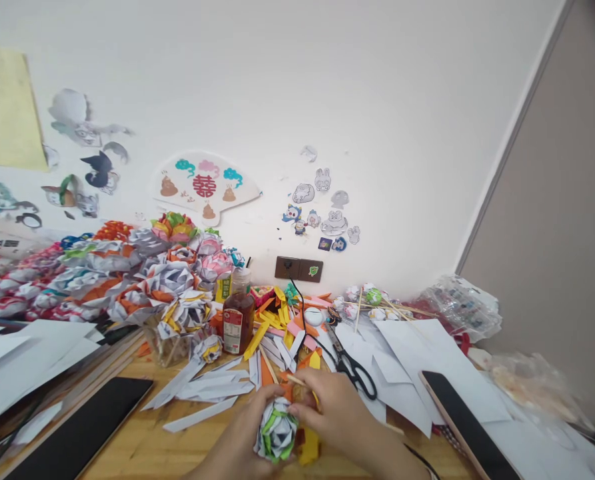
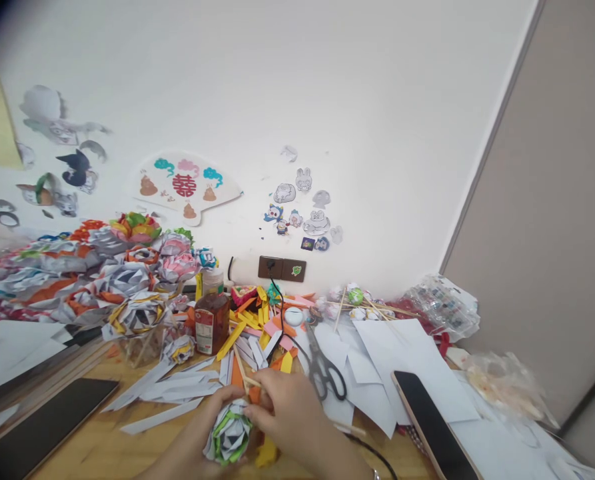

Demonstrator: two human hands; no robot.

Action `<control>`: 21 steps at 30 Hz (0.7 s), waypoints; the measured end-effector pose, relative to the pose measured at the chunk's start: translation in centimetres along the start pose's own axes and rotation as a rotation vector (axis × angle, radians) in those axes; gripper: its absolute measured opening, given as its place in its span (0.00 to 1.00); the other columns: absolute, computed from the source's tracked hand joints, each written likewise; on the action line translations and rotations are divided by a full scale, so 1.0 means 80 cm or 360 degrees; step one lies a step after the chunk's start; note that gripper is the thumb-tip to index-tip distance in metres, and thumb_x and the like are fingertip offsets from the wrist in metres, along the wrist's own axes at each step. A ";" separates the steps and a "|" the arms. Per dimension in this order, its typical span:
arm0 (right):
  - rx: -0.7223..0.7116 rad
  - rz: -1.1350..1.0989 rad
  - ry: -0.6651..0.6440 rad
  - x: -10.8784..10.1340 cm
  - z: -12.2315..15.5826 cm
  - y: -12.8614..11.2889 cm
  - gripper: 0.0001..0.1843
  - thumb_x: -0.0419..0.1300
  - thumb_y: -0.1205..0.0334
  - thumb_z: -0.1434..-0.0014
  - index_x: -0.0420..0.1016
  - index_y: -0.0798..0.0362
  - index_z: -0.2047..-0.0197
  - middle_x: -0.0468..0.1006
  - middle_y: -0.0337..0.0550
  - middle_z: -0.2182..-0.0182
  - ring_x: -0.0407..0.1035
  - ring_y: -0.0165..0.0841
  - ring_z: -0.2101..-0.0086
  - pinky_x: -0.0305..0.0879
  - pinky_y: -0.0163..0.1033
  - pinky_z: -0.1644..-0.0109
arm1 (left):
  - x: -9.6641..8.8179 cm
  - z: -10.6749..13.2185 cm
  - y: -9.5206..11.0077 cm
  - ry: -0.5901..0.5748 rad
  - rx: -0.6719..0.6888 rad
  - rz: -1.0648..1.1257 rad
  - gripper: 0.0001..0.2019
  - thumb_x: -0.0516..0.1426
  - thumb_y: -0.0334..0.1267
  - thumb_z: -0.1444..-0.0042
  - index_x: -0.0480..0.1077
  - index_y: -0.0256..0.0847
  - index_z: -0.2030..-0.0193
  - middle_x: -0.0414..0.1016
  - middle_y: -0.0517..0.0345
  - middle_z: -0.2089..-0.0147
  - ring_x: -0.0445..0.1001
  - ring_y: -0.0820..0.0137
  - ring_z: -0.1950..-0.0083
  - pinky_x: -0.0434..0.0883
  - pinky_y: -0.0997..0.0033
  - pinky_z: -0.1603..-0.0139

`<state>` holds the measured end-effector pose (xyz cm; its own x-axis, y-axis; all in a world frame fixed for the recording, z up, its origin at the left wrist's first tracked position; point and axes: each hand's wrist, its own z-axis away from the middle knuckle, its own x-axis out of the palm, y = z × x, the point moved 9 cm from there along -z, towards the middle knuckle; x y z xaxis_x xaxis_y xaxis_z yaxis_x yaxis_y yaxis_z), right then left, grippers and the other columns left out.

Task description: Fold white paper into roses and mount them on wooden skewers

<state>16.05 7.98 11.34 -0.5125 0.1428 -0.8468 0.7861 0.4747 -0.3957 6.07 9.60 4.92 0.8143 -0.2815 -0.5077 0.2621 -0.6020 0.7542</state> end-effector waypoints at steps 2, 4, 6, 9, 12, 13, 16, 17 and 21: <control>-0.0106 0.0055 0.0070 -0.002 0.001 -0.005 0.06 0.65 0.65 0.48 0.71 0.51 0.67 0.76 0.34 0.74 0.68 0.29 0.73 0.52 0.31 0.71 | 0.000 0.000 0.000 -0.0002 0.0003 -0.0051 0.24 0.61 0.33 0.53 0.57 0.45 0.50 0.74 0.54 0.55 0.76 0.63 0.56 0.72 0.67 0.55; -0.0257 0.0113 0.0117 0.002 0.003 -0.013 0.03 0.63 0.66 0.46 0.71 0.52 0.68 0.77 0.35 0.73 0.69 0.30 0.73 0.53 0.32 0.70 | 0.001 0.000 0.001 -0.0015 0.0023 -0.0125 0.23 0.60 0.34 0.52 0.57 0.45 0.50 0.73 0.53 0.54 0.75 0.62 0.55 0.72 0.66 0.54; -0.0384 0.0191 0.0190 0.005 0.006 -0.020 0.01 0.60 0.65 0.43 0.72 0.52 0.66 0.78 0.37 0.73 0.70 0.31 0.72 0.54 0.33 0.70 | 0.001 0.000 0.002 -0.0018 0.0035 -0.0187 0.22 0.60 0.35 0.52 0.58 0.45 0.50 0.73 0.53 0.55 0.75 0.62 0.55 0.72 0.65 0.54; -0.0521 0.0359 0.0343 0.005 0.011 -0.030 0.07 0.54 0.64 0.39 0.71 0.54 0.66 0.78 0.40 0.73 0.71 0.33 0.73 0.55 0.35 0.71 | -0.001 -0.001 0.004 0.0004 0.0038 -0.0270 0.22 0.60 0.35 0.52 0.59 0.44 0.51 0.73 0.52 0.55 0.75 0.62 0.55 0.72 0.64 0.54; -0.0641 0.0519 0.0474 0.004 0.016 -0.040 0.10 0.50 0.66 0.39 0.71 0.54 0.67 0.77 0.41 0.75 0.70 0.34 0.75 0.53 0.37 0.73 | -0.001 -0.001 0.006 0.0008 0.0050 -0.0328 0.22 0.60 0.35 0.52 0.59 0.43 0.51 0.73 0.51 0.55 0.75 0.61 0.55 0.72 0.63 0.54; -0.0670 0.0550 0.0504 0.004 0.017 -0.042 0.10 0.49 0.67 0.39 0.71 0.54 0.67 0.77 0.41 0.76 0.69 0.34 0.76 0.52 0.37 0.74 | 0.000 -0.001 0.006 0.0002 0.0056 -0.0335 0.21 0.60 0.35 0.52 0.59 0.43 0.51 0.74 0.51 0.55 0.75 0.61 0.55 0.72 0.62 0.54; -0.0708 0.0582 0.0534 0.004 0.018 -0.045 0.11 0.48 0.69 0.39 0.71 0.54 0.66 0.77 0.41 0.75 0.70 0.34 0.76 0.54 0.37 0.73 | 0.001 0.000 0.004 -0.0006 0.0057 -0.0341 0.22 0.60 0.36 0.52 0.59 0.43 0.51 0.74 0.51 0.55 0.75 0.61 0.55 0.72 0.62 0.54; -0.0720 0.0596 0.0540 0.004 0.018 -0.047 0.12 0.47 0.69 0.39 0.71 0.55 0.66 0.77 0.41 0.76 0.69 0.34 0.77 0.54 0.38 0.74 | 0.001 0.000 0.003 -0.0006 0.0054 -0.0340 0.22 0.60 0.36 0.52 0.59 0.43 0.50 0.73 0.51 0.55 0.75 0.61 0.55 0.72 0.62 0.54; -0.0828 0.0708 0.0627 0.001 0.022 -0.058 0.13 0.47 0.71 0.39 0.71 0.56 0.68 0.73 0.40 0.80 0.65 0.34 0.80 0.50 0.38 0.78 | 0.001 0.002 -0.001 0.0006 0.0049 -0.0348 0.23 0.61 0.36 0.53 0.59 0.43 0.50 0.73 0.50 0.54 0.75 0.60 0.54 0.72 0.62 0.53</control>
<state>13.00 4.24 12.47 -0.3491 0.6655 -0.6597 0.7334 0.6323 0.2497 6.04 9.50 4.79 0.7418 -0.1387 -0.6561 0.4170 -0.6708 0.6133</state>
